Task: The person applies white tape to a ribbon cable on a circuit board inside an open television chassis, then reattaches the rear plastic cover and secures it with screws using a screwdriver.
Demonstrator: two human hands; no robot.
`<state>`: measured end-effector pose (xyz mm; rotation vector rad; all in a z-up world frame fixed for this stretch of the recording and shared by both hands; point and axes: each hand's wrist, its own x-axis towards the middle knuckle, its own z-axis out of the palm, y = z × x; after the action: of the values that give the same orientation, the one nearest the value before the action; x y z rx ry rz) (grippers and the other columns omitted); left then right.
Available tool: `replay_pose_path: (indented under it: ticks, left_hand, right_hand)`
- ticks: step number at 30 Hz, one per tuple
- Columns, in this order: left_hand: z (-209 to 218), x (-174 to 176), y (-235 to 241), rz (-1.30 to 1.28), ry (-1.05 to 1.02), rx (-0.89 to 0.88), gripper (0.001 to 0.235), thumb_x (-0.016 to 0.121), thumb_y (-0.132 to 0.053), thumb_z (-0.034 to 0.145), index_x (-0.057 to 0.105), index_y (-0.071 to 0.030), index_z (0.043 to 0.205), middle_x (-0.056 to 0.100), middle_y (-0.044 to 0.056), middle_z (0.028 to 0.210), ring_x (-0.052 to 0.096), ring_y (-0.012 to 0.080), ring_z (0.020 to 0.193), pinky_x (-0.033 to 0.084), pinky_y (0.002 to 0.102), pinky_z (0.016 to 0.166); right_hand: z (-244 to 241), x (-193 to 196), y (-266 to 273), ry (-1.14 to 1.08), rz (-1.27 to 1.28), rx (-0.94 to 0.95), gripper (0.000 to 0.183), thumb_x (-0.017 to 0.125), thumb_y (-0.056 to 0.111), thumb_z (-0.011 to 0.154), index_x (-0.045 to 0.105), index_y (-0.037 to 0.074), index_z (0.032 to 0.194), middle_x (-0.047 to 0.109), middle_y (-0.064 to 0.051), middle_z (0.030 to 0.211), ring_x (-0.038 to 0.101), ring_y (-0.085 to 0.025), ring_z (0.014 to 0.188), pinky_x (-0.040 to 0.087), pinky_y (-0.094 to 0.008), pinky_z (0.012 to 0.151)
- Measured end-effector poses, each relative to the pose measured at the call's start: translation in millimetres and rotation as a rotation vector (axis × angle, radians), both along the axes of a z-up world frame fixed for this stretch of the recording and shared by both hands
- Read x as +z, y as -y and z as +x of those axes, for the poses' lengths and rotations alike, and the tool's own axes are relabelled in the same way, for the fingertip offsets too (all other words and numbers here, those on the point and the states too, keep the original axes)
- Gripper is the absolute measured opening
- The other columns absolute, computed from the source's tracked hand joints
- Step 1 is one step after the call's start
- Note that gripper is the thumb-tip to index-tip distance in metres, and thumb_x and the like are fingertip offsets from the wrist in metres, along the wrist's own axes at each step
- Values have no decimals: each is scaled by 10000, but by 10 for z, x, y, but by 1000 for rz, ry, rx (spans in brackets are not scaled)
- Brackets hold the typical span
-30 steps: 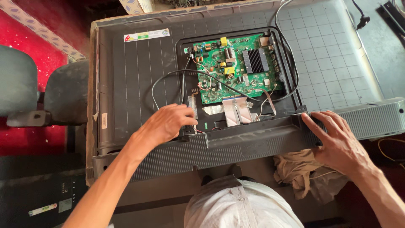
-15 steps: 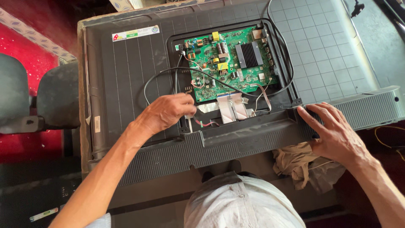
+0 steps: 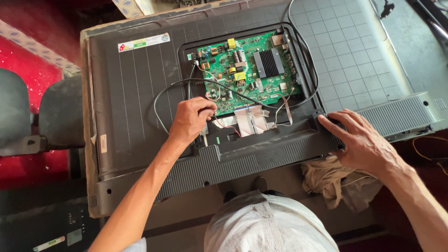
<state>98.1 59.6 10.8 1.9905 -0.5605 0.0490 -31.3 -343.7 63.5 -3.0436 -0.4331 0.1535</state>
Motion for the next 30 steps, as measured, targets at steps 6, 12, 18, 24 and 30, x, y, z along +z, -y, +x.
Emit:
replay_pose_path:
  ticks: [6, 12, 18, 24, 30]
  left_hand:
    - [6, -164, 13, -83, -275, 123, 130, 662, 48, 890, 765, 34, 967, 766, 94, 812, 740, 131, 703, 611, 250, 650]
    - [-5, -221, 48, -140, -304, 140, 115, 685, 25, 903, 769, 41, 980, 776, 92, 804, 757, 108, 714, 627, 235, 664]
    - [-23, -184, 93, -131, -282, 169, 100, 719, 12, 878, 781, 32, 954, 771, 83, 781, 739, 99, 684, 614, 236, 634]
    - [-67, -103, 114, -79, -294, 229, 88, 749, -19, 862, 789, 25, 927, 748, 62, 708, 706, 82, 614, 582, 232, 584]
    - [-80, -73, 158, -131, -319, 240, 79, 749, -29, 863, 782, 31, 904, 732, 55, 688, 691, 74, 593, 576, 224, 555]
  right_hand:
    - [35, 35, -5, -20, -10, 11, 1110, 935, 207, 575, 421, 265, 1557, 465, -77, 1476, 424, -313, 1399, 391, -427, 1167]
    - [43, 54, 17, -49, 6, 19, 1081, 924, 235, 604, 414, 257, 1557, 469, -75, 1463, 440, -285, 1384, 411, -403, 1152]
    - [42, 42, 20, -22, 14, 45, 1102, 935, 277, 575, 424, 234, 1551, 471, -93, 1465, 439, -295, 1379, 400, -415, 1152]
    - [40, 33, 23, 0, 5, 59, 1097, 930, 264, 575, 427, 236, 1549, 476, -95, 1514, 440, -297, 1381, 394, -420, 1157]
    - [30, 42, 16, 19, 21, 71, 1086, 923, 250, 574, 435, 216, 1544, 486, -106, 1448, 446, -311, 1376, 400, -431, 1151]
